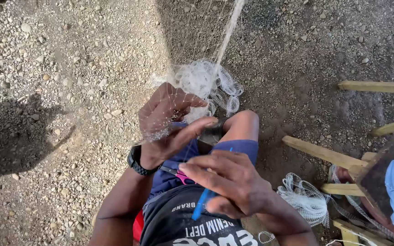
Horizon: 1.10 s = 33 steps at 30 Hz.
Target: Repairing a white nylon fishing net by weaving and knotting using a blue plastic shuttle.
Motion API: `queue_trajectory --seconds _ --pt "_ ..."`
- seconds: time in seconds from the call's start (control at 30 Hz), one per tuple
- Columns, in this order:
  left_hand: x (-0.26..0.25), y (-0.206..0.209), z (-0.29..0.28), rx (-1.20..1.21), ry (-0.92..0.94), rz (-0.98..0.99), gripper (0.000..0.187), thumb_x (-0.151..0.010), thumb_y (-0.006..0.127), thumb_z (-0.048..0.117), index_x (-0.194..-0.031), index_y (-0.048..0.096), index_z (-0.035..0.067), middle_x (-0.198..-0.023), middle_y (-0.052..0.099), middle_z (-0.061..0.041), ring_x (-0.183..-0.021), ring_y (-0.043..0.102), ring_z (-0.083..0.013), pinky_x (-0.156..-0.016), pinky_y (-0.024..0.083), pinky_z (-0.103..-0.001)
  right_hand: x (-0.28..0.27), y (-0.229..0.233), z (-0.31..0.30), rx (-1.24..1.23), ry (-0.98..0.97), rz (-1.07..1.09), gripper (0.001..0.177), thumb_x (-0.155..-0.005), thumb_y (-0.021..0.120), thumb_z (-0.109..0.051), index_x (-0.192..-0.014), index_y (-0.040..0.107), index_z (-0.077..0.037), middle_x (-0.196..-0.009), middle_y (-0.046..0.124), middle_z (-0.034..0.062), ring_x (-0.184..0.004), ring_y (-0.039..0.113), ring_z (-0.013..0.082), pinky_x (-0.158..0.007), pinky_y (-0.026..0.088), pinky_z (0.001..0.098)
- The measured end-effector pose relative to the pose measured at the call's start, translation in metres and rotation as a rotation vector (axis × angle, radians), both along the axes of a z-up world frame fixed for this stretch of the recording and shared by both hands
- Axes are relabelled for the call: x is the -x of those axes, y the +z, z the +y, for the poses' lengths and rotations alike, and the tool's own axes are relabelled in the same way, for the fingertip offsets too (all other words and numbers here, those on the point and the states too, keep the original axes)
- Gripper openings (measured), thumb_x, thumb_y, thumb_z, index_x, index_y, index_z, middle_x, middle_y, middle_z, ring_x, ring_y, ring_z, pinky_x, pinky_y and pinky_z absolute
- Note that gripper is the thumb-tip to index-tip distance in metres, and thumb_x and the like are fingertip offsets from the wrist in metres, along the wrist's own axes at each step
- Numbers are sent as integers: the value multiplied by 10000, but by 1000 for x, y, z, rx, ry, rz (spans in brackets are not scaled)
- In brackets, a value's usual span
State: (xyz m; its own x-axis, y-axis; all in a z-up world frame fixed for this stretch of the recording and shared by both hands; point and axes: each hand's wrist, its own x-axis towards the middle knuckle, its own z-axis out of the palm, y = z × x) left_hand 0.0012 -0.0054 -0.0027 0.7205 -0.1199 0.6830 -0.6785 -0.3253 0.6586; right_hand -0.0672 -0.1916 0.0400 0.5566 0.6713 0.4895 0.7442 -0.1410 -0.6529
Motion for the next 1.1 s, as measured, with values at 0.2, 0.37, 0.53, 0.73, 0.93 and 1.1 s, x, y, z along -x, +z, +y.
queue_trajectory --seconds 0.2,0.37,0.53,0.73,0.93,1.1 --pt "-3 -1 -13 407 173 9 158 -1077 563 178 -1031 625 40 -889 676 -113 -680 666 -178 -533 517 -283 -55 -25 -2 -334 -323 -33 221 -1064 526 11 -1153 700 -92 -1196 663 128 -615 518 34 -462 441 148" --pt "-2 -4 -25 522 141 155 298 -1106 521 272 -1021 596 -3 -718 597 -65 -631 611 -145 -589 495 -241 -102 -20 8 -325 -494 29 184 -1041 702 -145 -1044 727 38 -972 580 152 -768 535 126 -590 487 298" --pt "-5 2 -23 593 104 276 314 -1082 542 340 -996 637 53 -616 554 -26 -531 571 -100 -537 474 -222 -113 -31 10 -335 -450 26 118 -1005 734 -57 -1059 760 45 -917 555 149 -760 571 150 -565 517 277" --pt "-4 3 -23 690 -26 362 267 -1076 548 281 -1021 646 39 -581 541 -43 -480 551 -99 -511 466 -232 -119 -32 8 -331 -379 -109 153 -991 738 -101 -1018 775 44 -904 575 161 -778 561 175 -652 535 324" --pt "-5 -4 -32 794 -114 411 248 -1037 635 235 -1116 694 8 -623 548 -60 -518 569 -114 -535 496 -262 -125 -41 22 -430 -370 -301 345 -1016 663 -230 -1136 696 92 -932 625 186 -834 610 264 -709 562 381" --pt "-6 -3 -24 701 -108 355 214 -1025 650 168 -1113 722 -13 -631 579 -76 -602 553 -71 -557 507 -253 -125 -41 26 -425 -280 -400 293 -1014 675 -213 -1089 774 54 -966 512 159 -819 526 222 -778 547 378"
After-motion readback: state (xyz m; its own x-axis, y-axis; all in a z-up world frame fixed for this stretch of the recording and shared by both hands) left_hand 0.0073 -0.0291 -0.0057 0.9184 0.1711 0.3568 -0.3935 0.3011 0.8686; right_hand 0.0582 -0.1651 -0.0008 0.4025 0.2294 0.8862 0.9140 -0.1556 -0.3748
